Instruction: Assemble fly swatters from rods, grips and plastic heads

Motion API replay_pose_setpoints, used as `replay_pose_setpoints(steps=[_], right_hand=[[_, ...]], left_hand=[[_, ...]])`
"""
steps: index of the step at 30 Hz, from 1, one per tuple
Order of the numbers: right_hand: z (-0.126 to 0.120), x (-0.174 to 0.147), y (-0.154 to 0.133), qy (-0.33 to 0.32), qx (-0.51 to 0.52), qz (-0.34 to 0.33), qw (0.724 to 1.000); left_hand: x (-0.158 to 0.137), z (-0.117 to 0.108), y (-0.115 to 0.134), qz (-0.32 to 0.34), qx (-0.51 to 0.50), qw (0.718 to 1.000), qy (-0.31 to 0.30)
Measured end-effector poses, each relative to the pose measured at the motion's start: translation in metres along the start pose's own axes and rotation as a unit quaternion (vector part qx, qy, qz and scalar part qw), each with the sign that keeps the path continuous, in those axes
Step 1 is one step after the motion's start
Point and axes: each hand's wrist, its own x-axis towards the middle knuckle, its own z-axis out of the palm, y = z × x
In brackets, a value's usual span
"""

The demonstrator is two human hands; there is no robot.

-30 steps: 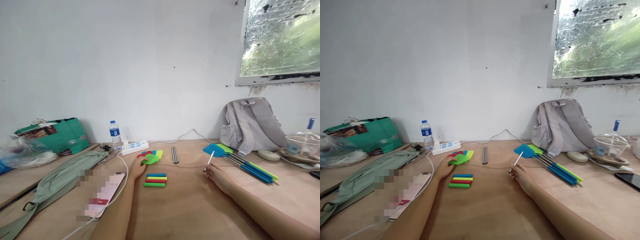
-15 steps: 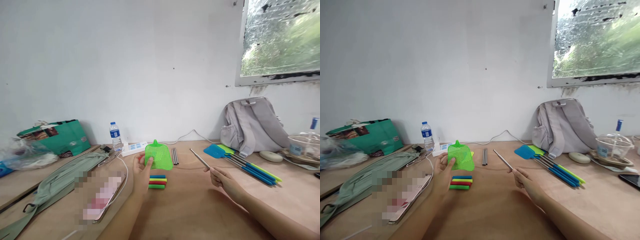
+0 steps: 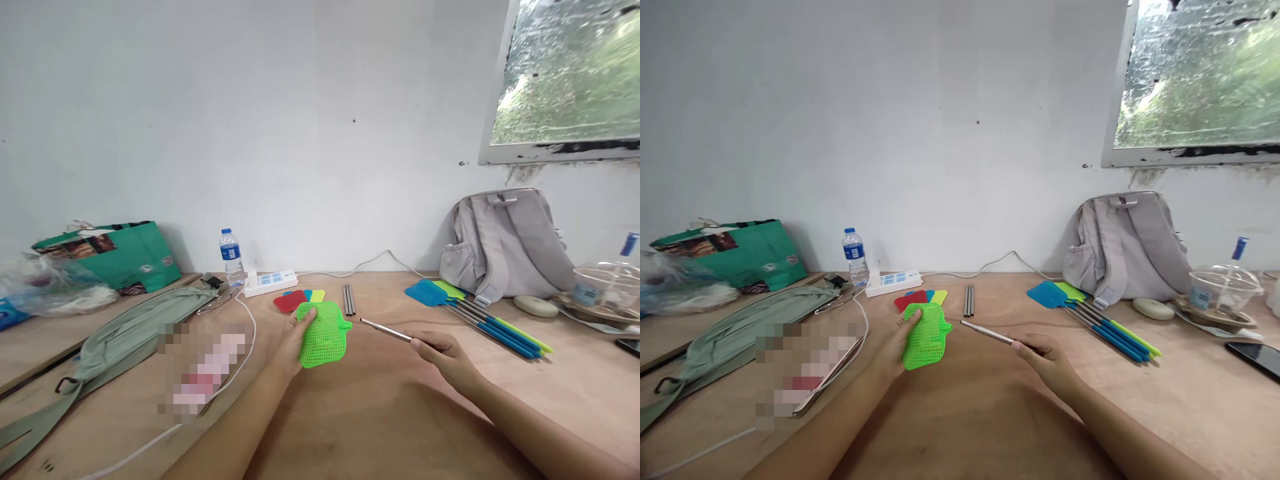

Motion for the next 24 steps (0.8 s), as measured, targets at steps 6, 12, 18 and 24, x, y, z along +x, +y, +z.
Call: replay_pose_setpoints(steps=[6, 12, 18, 24], right_hand=[[0.001, -0.001, 0.007, -0.017, -0.009, -0.014, 1.000], [0.002, -0.001, 0.005, -0.024, -0.029, -0.024, 0.999], [-0.003, 0.002, 0.006, -0.022, -0.057, -0.058, 0.996], [-0.019, 0.006, 0.012, -0.023, -0.136, -0.078, 0.987]], left_hand=[[0.003, -0.002, -0.004, 0.023, 0.016, 1.000, 0.000], [0.002, -0.002, -0.006, 0.010, 0.027, 1.000, 0.008], [-0.001, 0.002, -0.005, -0.018, 0.017, 1.000, 0.018], [-0.006, 0.002, -0.002, 0.002, 0.055, 0.998, -0.006]])
